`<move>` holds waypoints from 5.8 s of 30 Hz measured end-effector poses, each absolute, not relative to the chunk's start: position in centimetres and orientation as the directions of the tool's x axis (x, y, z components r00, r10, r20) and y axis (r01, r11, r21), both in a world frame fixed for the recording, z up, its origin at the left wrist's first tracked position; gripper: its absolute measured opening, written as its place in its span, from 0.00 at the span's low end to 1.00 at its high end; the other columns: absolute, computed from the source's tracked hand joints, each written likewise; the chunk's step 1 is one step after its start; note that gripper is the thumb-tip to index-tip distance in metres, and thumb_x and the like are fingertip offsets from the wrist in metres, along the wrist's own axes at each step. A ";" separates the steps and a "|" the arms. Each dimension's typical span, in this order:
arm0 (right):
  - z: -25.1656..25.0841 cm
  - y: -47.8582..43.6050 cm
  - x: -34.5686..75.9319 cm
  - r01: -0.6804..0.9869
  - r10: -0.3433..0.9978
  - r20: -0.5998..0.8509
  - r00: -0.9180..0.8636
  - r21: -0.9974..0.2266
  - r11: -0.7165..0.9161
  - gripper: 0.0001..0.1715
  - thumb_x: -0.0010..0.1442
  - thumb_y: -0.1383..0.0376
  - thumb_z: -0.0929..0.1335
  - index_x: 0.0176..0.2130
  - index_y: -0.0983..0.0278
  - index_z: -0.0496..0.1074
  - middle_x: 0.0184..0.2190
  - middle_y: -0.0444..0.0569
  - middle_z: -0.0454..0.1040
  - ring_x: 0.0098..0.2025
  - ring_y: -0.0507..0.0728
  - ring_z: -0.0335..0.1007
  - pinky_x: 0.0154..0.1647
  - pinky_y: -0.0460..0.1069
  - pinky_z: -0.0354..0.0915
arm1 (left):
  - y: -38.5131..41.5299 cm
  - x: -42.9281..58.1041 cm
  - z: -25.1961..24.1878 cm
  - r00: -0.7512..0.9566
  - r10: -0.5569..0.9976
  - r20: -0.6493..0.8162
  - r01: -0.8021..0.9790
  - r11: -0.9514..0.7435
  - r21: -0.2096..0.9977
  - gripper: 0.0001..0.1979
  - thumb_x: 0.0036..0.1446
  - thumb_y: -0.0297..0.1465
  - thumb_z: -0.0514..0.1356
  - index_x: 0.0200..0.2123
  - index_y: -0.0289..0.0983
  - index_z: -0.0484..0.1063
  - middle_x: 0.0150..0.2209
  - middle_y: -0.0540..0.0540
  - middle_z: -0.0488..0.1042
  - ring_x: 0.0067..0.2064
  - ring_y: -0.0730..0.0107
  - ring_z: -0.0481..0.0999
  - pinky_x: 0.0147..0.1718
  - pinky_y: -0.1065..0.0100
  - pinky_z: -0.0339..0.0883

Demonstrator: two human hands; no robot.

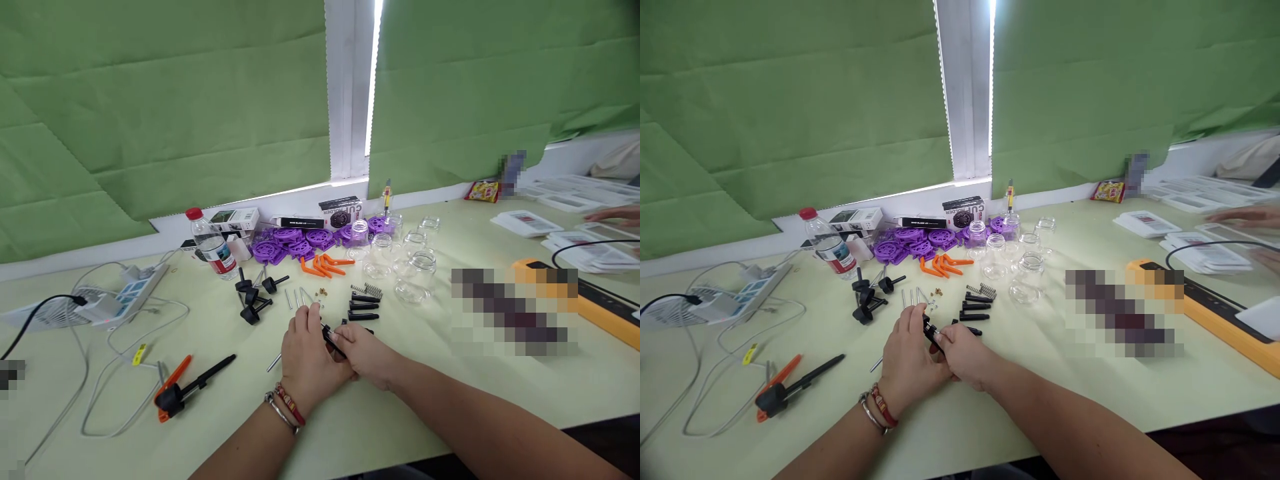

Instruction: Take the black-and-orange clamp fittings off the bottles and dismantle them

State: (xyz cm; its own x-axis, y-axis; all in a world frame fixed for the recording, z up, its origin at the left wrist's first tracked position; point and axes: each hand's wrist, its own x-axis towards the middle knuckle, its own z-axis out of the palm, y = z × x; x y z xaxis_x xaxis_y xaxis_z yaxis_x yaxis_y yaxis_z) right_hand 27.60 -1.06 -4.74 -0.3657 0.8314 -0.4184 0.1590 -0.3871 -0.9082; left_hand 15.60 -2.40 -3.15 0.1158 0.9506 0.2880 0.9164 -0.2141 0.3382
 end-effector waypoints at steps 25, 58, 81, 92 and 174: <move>-2.4 2.3 28.2 0.793 0.878 -0.088 -0.470 -0.480 0.376 0.25 0.60 0.71 0.57 0.52 0.60 0.70 0.43 0.51 0.76 0.44 0.58 0.71 0.39 0.47 0.61 | 1.2 14.3 -3.5 -0.034 0.981 0.190 0.958 -0.022 0.287 0.43 0.38 0.46 0.61 0.56 0.34 0.53 0.51 0.36 0.64 0.50 0.49 0.67 0.45 0.59 0.60; -2.2 3.3 27.7 0.846 0.875 -0.028 -0.484 -0.272 0.459 0.21 0.56 0.71 0.60 0.43 0.58 0.75 0.33 0.50 0.78 0.36 0.57 0.72 0.32 0.47 0.57 | 2.2 14.3 -3.0 -0.015 0.987 0.163 0.985 -0.013 0.172 0.34 0.38 0.47 0.63 0.47 0.37 0.58 0.44 0.40 0.66 0.44 0.51 0.70 0.37 0.61 0.60; -3.9 1.3 26.4 0.737 0.738 0.016 -0.675 -0.035 0.675 0.28 0.55 0.70 0.62 0.56 0.62 0.64 0.39 0.54 0.68 0.37 0.58 0.65 0.30 0.49 0.56 | 1.5 9.2 -0.5 -0.084 0.838 0.539 0.967 -0.062 0.248 0.35 0.39 0.52 0.62 0.48 0.37 0.65 0.53 0.37 0.56 0.54 0.47 0.61 0.53 0.53 0.56; -2.7 2.2 27.4 0.754 0.894 0.164 -0.417 -0.487 0.441 0.19 0.63 0.68 0.56 0.47 0.63 0.71 0.34 0.49 0.70 0.35 0.54 0.65 0.32 0.46 0.59 | 0.7 10.7 -1.3 0.015 0.890 0.455 0.959 -0.142 0.246 0.37 0.36 0.53 0.63 0.45 0.35 0.65 0.54 0.34 0.54 0.56 0.43 0.57 0.53 0.51 0.54; -3.6 -2.2 31.1 0.802 0.899 0.265 -0.349 -0.411 0.433 0.20 0.64 0.62 0.58 0.52 0.62 0.67 0.43 0.53 0.70 0.40 0.55 0.67 0.37 0.48 0.64 | -0.4 14.5 -2.5 0.306 0.866 -0.395 -0.465 0.498 0.732 0.04 0.57 0.22 0.55 0.37 0.32 0.65 0.33 0.39 0.76 0.35 0.66 0.78 0.42 0.62 0.71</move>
